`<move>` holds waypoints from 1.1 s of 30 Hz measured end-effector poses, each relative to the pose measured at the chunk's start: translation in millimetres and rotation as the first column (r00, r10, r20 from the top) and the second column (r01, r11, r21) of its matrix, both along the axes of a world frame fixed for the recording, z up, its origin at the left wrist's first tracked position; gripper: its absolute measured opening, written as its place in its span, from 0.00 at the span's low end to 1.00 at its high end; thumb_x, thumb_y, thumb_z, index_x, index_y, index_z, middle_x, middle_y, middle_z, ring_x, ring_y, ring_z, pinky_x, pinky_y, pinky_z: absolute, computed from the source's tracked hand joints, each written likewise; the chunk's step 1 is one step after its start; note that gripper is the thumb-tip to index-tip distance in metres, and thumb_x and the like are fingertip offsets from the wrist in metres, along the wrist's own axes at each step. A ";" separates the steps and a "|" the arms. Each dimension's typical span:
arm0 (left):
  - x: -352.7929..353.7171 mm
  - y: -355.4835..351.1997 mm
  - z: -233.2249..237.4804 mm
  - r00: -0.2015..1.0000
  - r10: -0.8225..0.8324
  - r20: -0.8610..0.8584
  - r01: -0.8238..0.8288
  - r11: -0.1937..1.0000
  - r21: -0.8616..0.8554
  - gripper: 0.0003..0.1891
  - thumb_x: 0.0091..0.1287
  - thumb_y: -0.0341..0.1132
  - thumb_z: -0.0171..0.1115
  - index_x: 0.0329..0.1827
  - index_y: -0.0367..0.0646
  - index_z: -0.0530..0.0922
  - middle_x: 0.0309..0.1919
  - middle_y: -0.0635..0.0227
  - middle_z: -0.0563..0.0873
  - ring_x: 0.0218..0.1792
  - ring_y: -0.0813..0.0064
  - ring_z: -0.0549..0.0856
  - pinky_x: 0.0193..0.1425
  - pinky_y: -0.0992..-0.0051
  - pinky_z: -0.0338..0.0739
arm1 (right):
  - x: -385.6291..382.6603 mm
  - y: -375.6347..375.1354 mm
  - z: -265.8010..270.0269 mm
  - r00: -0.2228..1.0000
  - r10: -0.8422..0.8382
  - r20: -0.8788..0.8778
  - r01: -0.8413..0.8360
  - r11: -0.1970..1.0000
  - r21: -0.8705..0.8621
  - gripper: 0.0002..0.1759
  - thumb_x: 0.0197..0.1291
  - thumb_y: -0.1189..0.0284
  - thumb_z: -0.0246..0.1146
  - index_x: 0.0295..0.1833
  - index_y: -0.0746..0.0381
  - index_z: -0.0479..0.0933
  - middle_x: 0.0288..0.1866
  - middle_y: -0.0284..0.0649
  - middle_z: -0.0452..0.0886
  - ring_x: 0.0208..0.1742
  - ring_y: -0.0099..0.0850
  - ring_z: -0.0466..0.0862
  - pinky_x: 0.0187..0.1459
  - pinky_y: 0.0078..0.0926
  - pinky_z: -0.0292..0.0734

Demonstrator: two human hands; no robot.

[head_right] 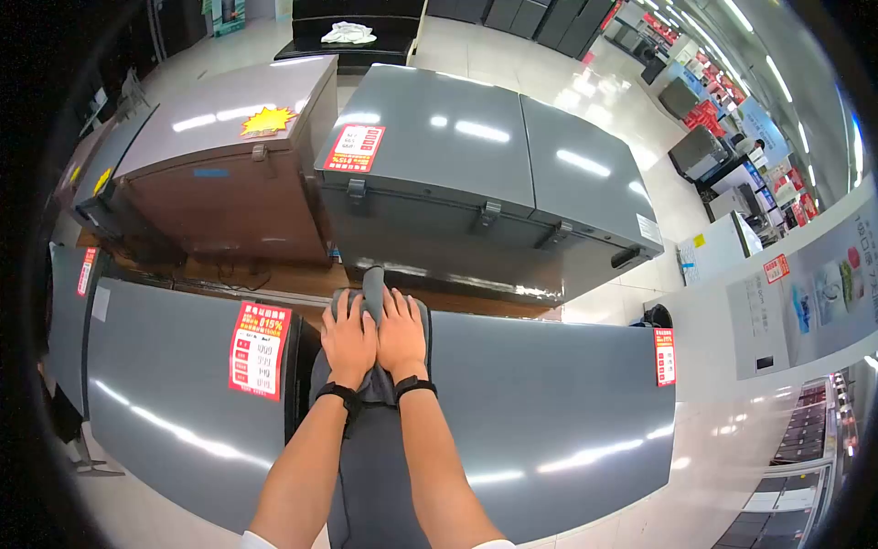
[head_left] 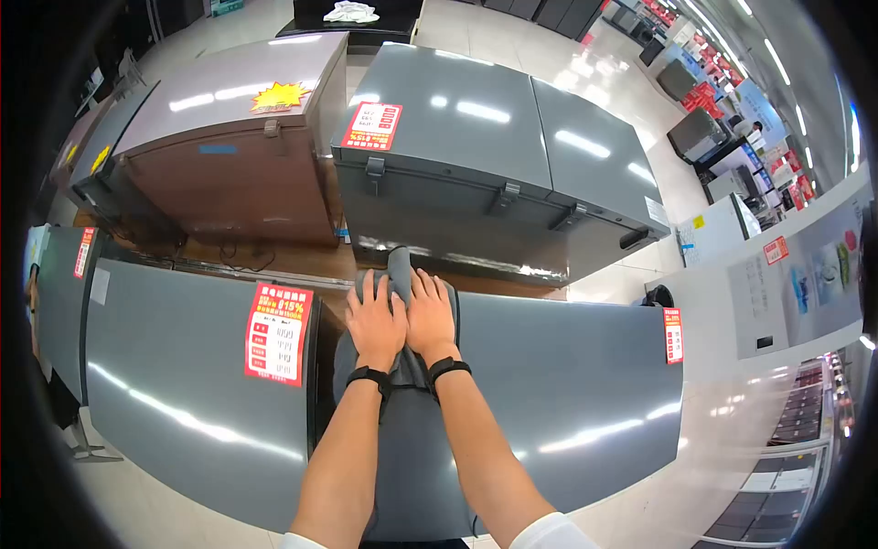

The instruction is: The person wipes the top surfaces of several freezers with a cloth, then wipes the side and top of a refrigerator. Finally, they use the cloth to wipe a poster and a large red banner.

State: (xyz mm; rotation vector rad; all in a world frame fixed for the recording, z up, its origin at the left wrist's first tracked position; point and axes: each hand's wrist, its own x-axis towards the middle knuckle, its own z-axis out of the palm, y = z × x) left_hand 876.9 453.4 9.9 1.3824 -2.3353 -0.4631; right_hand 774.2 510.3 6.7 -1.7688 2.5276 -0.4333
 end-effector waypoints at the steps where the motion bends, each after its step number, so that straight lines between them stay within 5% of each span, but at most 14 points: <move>1: 8.4 8.0 1.7 0.999 -0.038 -0.007 0.037 0.999 -0.025 0.28 0.78 0.46 0.56 0.80 0.49 0.77 0.84 0.66 0.72 0.80 0.40 0.69 0.76 0.40 0.72 | 7.9 9.3 0.5 0.999 -0.005 -0.036 0.007 0.999 0.039 0.30 0.82 0.57 0.48 0.72 0.66 0.82 0.88 0.43 0.68 0.91 0.42 0.58 0.90 0.49 0.48; 4: 39.5 38.4 7.8 0.997 -0.066 0.034 0.065 0.997 0.036 0.31 0.78 0.46 0.56 0.84 0.53 0.74 0.89 0.72 0.64 0.81 0.40 0.68 0.76 0.41 0.73 | 37.4 40.9 -2.3 0.998 -0.001 -0.069 0.007 0.996 0.084 0.31 0.82 0.57 0.47 0.63 0.68 0.89 0.89 0.43 0.66 0.94 0.42 0.50 0.91 0.48 0.42; 14: 170.6 158.2 10.0 0.994 -0.102 -0.045 0.108 0.983 0.151 0.34 0.76 0.42 0.56 0.87 0.50 0.70 0.92 0.70 0.58 0.70 0.42 0.79 0.69 0.46 0.82 | 166.0 164.2 15.2 0.997 0.031 -0.070 -0.015 0.975 0.222 0.32 0.82 0.56 0.47 0.68 0.69 0.86 0.93 0.42 0.60 0.95 0.42 0.48 0.91 0.48 0.41; 21: 243.5 248.2 13.3 0.999 -0.044 -0.019 0.046 0.991 0.125 0.34 0.76 0.44 0.56 0.86 0.50 0.70 0.93 0.68 0.57 0.71 0.44 0.78 0.66 0.46 0.83 | 230.9 248.3 6.0 0.992 0.114 -0.043 -0.111 0.991 0.069 0.33 0.81 0.56 0.48 0.65 0.73 0.86 0.90 0.48 0.64 0.94 0.45 0.49 0.92 0.49 0.40; 25: 274.0 294.2 13.4 0.998 -0.052 0.026 0.050 0.994 0.096 0.36 0.75 0.45 0.56 0.87 0.50 0.69 0.92 0.67 0.59 0.75 0.39 0.73 0.72 0.40 0.76 | 259.7 296.1 8.5 0.991 0.120 -0.055 -0.111 0.984 0.141 0.35 0.83 0.55 0.46 0.69 0.74 0.83 0.90 0.49 0.64 0.94 0.45 0.49 0.91 0.49 0.40; 30: 299.7 330.9 13.8 0.987 -0.155 0.047 0.155 0.988 -0.007 0.37 0.72 0.47 0.58 0.85 0.45 0.73 0.89 0.59 0.64 0.86 0.30 0.57 0.90 0.36 0.47 | 281.2 344.3 6.0 0.991 0.101 -0.085 -0.090 0.988 0.128 0.35 0.82 0.54 0.48 0.68 0.74 0.84 0.87 0.49 0.69 0.93 0.46 0.52 0.91 0.51 0.43; 33: 298.0 345.7 5.4 0.960 -0.270 0.070 0.273 0.962 -0.026 0.38 0.72 0.48 0.59 0.85 0.44 0.72 0.89 0.58 0.63 0.88 0.31 0.54 0.91 0.36 0.43 | 282.2 372.3 3.5 0.998 0.055 -0.041 -0.052 0.995 0.089 0.34 0.81 0.54 0.49 0.67 0.75 0.83 0.83 0.52 0.73 0.93 0.47 0.54 0.90 0.51 0.45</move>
